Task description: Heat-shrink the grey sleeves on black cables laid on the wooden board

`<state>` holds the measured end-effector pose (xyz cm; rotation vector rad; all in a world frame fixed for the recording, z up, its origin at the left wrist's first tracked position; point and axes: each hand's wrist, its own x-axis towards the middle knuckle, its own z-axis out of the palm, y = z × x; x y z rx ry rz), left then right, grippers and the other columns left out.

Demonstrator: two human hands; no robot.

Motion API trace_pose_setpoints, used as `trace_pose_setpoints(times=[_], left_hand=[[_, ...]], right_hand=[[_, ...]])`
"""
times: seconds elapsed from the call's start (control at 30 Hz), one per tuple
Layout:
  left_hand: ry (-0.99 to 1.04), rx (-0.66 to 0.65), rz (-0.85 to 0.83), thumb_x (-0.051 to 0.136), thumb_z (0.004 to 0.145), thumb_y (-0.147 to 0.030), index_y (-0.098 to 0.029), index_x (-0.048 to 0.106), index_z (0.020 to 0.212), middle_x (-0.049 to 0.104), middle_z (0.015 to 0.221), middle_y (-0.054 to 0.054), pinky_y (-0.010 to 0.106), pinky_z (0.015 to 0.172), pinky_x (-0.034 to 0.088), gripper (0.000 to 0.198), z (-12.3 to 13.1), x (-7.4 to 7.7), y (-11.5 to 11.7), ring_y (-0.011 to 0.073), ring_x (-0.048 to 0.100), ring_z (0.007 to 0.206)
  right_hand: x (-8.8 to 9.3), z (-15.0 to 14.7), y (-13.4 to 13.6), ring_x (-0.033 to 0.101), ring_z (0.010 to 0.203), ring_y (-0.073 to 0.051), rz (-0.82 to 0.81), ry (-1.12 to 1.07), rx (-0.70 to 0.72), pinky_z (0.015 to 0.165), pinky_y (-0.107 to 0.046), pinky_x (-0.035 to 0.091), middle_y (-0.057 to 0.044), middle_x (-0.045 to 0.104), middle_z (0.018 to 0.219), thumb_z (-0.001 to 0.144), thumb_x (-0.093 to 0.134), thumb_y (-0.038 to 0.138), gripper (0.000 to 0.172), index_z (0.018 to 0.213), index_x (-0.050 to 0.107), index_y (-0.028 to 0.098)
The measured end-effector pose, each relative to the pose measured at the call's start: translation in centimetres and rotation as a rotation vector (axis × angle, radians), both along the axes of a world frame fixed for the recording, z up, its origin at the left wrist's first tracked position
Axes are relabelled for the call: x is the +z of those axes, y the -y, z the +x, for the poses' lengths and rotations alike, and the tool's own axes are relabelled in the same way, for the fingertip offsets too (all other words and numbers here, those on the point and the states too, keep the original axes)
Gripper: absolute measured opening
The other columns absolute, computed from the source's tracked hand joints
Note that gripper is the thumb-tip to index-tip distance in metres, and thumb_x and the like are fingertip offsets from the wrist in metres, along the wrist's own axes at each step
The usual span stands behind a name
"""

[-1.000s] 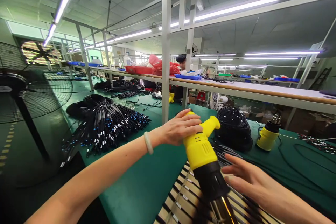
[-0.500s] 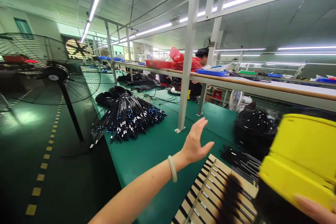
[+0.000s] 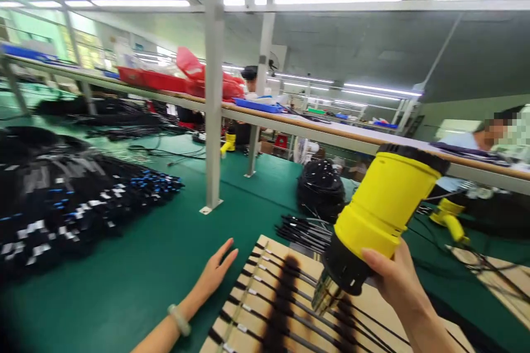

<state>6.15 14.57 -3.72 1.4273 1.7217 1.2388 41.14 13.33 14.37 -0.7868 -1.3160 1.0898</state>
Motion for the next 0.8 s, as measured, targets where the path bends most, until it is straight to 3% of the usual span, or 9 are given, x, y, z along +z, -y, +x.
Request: trace_pose_setpoints(times=[0.2, 0.5, 0.63, 0.8], left_hand=[[0.039, -0.045, 0.029, 0.043, 0.076, -0.059, -0.010, 0.043, 0.129, 0.043, 0.137, 0.013, 0.040, 0.109, 0.028, 0.072, 0.0, -1.1, -1.8, 0.0247, 0.037, 0.128], [0.044, -0.076, 0.010, 0.041, 0.079, -0.058, -0.011, 0.041, 0.130, 0.042, 0.138, 0.009, 0.038, 0.109, 0.028, 0.069, 0.0, -0.5, -1.9, 0.0223, 0.036, 0.129], [0.070, -0.067, 0.000, 0.043, 0.076, -0.059, -0.009, 0.044, 0.128, 0.045, 0.135, 0.011, 0.038, 0.108, 0.030, 0.072, -0.1, 0.0, -2.0, 0.0234, 0.039, 0.127], [0.074, -0.065, 0.015, 0.047, 0.073, -0.060, -0.012, 0.050, 0.123, 0.049, 0.132, 0.012, 0.042, 0.106, 0.032, 0.069, 0.0, 0.0, -2.5, 0.0253, 0.043, 0.124]], right_hand=[[1.3, 2.7, 1.9, 0.057, 0.104, -0.038, 0.068, 0.050, -0.113, 0.083, -0.046, 0.052, -0.010, 0.064, 0.112, 0.054, 0.076, 0.045, 0.067, 0.115, 0.056, 0.025], [2.2, 5.0, 2.8, 0.048, 0.115, -0.040, 0.036, 0.093, -0.116, 0.092, -0.049, 0.046, -0.010, 0.061, 0.118, 0.053, 0.077, 0.046, 0.077, 0.122, 0.050, 0.026], [4.0, 5.7, 3.3, 0.052, 0.109, -0.042, 0.122, 0.120, -0.183, 0.087, -0.048, 0.049, -0.011, 0.057, 0.123, 0.052, 0.075, 0.049, 0.079, 0.123, 0.049, 0.027], [7.5, 7.0, 3.3, 0.052, 0.109, -0.043, 0.315, 0.222, -0.341, 0.076, -0.046, 0.053, -0.015, 0.056, 0.123, 0.047, 0.067, 0.068, 0.084, 0.117, 0.056, 0.025]])
